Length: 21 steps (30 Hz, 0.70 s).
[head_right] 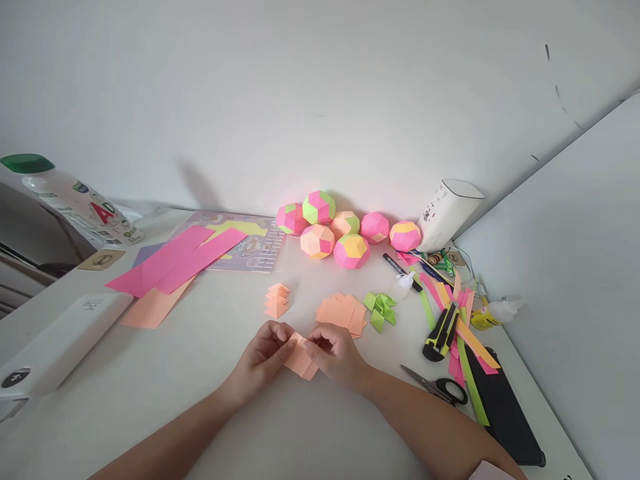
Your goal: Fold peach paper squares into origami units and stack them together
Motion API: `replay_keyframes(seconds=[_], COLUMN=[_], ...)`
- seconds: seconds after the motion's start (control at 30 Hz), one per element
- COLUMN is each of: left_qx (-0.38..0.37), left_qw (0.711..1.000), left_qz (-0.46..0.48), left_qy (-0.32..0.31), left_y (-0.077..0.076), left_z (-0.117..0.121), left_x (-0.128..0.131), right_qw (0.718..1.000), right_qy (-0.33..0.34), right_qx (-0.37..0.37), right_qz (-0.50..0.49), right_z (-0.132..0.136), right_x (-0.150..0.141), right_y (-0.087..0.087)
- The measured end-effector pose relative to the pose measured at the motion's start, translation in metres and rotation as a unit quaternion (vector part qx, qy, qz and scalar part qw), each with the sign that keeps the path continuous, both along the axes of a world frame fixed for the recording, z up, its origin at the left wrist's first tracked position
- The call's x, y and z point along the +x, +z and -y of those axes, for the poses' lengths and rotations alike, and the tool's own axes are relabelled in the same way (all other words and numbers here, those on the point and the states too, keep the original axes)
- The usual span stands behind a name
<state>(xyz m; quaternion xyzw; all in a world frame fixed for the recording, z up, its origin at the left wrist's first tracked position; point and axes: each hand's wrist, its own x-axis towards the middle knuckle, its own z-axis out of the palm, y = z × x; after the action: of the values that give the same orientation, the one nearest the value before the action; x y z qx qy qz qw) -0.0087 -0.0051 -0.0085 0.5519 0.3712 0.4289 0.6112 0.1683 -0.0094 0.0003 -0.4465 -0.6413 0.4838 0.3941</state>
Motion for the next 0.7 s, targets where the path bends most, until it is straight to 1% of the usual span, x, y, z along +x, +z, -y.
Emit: replay_keyframes(seconds=[0.13, 0.2, 0.33, 0.43, 0.53, 0.63, 0.7], left_qx=[0.066, 0.080, 0.064, 0.032, 0.009, 0.014, 0.033], left_qw=[0.996, 0.994, 0.994, 0.996, 0.997, 0.997, 0.995], left_qz=[-0.050, -0.068, -0.071, -0.065, -0.055, -0.054, -0.078], left_qy=[-0.029, -0.039, -0.055, -0.050, -0.044, -0.052, -0.060], left_y=[0.0032, 0.0064, 0.0091, 0.0078, 0.0068, 0.0072, 0.0086], left_z=[-0.0014, -0.0015, -0.0006, -0.0004, -0.0004, 0.0000, 0.0005], left_x=[-0.0020, -0.0027, -0.0034, -0.0039, -0.0042, -0.0033, -0.0021], right_qw=[1.000, 1.000, 1.000, 0.999, 0.999, 0.999, 0.999], right_qy=[0.012, 0.015, 0.009, 0.012, 0.019, 0.013, 0.008], right_qx=[0.013, 0.016, 0.029, 0.039, 0.031, 0.037, 0.040], right_qz=[0.003, 0.002, -0.005, -0.005, -0.013, -0.023, -0.026], right_z=[-0.0006, -0.0009, -0.0009, -0.0006, -0.0003, -0.0004, -0.0003], right_x=[-0.0002, 0.0001, 0.0008, 0.0012, 0.0012, 0.0012, 0.0011], right_y=[0.0016, 0.0014, -0.0012, -0.0034, -0.0045, -0.0037, -0.0023])
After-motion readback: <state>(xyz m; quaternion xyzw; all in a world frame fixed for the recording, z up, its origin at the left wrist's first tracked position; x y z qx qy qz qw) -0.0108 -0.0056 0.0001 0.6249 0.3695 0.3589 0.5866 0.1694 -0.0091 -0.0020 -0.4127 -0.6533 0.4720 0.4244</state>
